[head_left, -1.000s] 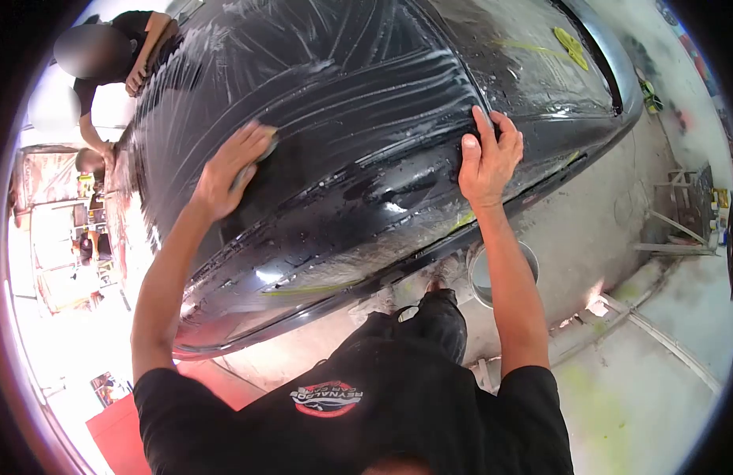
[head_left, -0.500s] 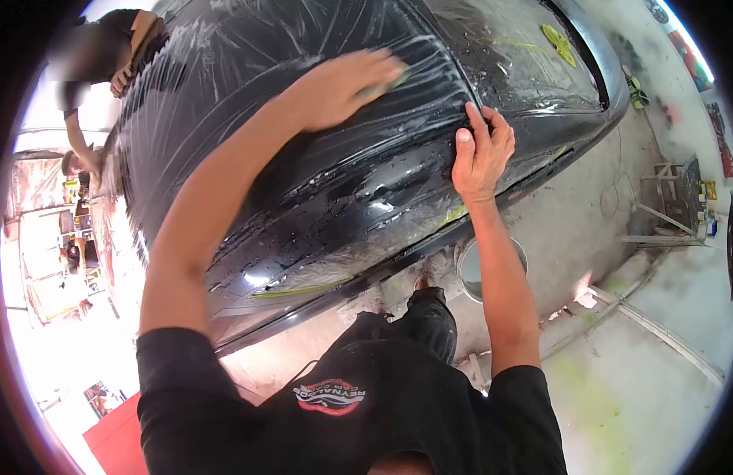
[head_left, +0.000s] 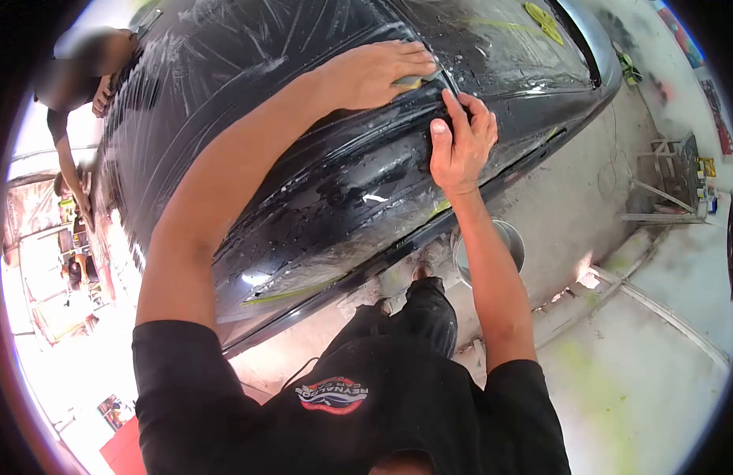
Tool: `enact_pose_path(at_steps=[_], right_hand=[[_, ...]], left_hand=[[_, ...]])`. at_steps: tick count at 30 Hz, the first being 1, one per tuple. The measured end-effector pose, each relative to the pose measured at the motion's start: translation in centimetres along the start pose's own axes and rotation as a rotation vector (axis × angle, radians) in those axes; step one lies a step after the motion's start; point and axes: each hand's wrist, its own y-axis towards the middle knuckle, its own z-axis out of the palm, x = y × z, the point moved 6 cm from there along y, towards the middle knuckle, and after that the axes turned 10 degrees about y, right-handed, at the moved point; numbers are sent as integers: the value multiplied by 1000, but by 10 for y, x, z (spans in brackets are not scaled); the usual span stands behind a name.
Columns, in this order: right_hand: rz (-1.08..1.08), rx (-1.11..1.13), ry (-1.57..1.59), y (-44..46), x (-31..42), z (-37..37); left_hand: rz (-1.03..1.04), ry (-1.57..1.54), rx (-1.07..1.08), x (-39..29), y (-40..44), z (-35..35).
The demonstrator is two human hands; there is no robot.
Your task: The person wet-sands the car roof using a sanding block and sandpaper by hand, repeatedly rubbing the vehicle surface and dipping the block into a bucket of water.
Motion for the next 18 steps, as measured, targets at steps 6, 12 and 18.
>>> enact_pose_path(at_steps=[6,12,18], right_hand=[[-40,-10,10,5,0,0],[-26,-7,21,3,-2,-1],[-26,-54,60,3,-4,-1]], left_hand=[[-154,-156,80,-28,-171,-64],[-30,-137,11,-36,-48,-24],[19,-146,44,-36,-49,-22]])
